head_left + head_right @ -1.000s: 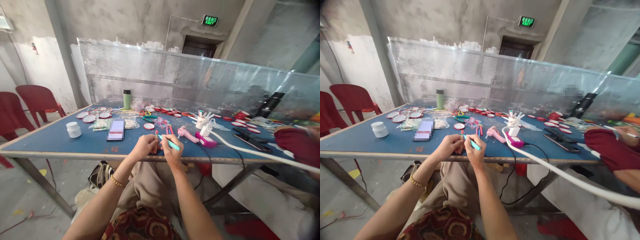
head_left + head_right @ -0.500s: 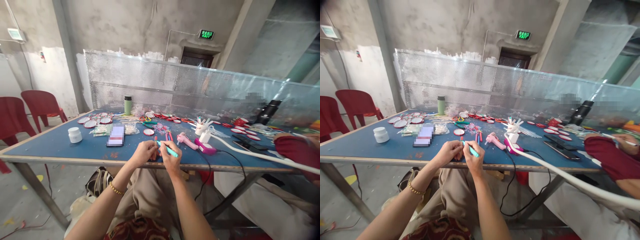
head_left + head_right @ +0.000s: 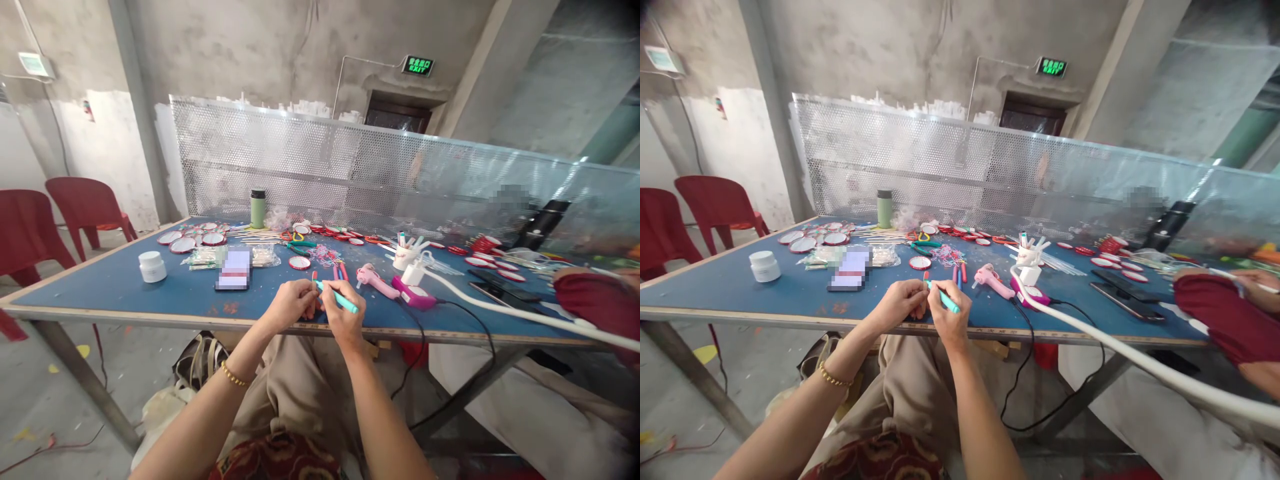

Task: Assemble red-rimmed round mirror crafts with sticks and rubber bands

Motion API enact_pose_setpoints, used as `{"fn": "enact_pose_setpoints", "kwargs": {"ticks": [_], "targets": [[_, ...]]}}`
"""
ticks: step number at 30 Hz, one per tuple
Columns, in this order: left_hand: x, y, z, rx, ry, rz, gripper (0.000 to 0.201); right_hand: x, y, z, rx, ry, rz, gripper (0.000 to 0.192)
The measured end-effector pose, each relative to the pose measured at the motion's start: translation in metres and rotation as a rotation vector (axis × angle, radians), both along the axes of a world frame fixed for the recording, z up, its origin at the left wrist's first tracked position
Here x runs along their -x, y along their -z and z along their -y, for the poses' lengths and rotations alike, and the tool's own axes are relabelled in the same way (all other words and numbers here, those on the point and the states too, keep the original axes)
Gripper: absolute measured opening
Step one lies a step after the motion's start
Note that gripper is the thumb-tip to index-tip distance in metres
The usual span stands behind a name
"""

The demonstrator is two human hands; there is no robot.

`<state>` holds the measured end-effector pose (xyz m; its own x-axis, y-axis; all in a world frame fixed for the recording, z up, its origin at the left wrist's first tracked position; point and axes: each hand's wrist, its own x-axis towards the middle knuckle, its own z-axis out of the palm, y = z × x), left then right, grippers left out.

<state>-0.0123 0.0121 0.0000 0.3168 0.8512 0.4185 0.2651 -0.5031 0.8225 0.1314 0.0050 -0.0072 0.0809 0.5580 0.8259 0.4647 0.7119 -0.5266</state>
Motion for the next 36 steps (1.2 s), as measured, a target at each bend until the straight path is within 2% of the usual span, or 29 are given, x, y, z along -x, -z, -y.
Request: {"fn": "enact_pose_setpoints", "kwargs": {"ticks": [36], "targets": [[-0.0003,0.001,-0.0024,-0.021,-0.006,0.002,0.02,-0.0016,0.0048,-0.005,-0.021,0.009,-0.02,0.017]]}}
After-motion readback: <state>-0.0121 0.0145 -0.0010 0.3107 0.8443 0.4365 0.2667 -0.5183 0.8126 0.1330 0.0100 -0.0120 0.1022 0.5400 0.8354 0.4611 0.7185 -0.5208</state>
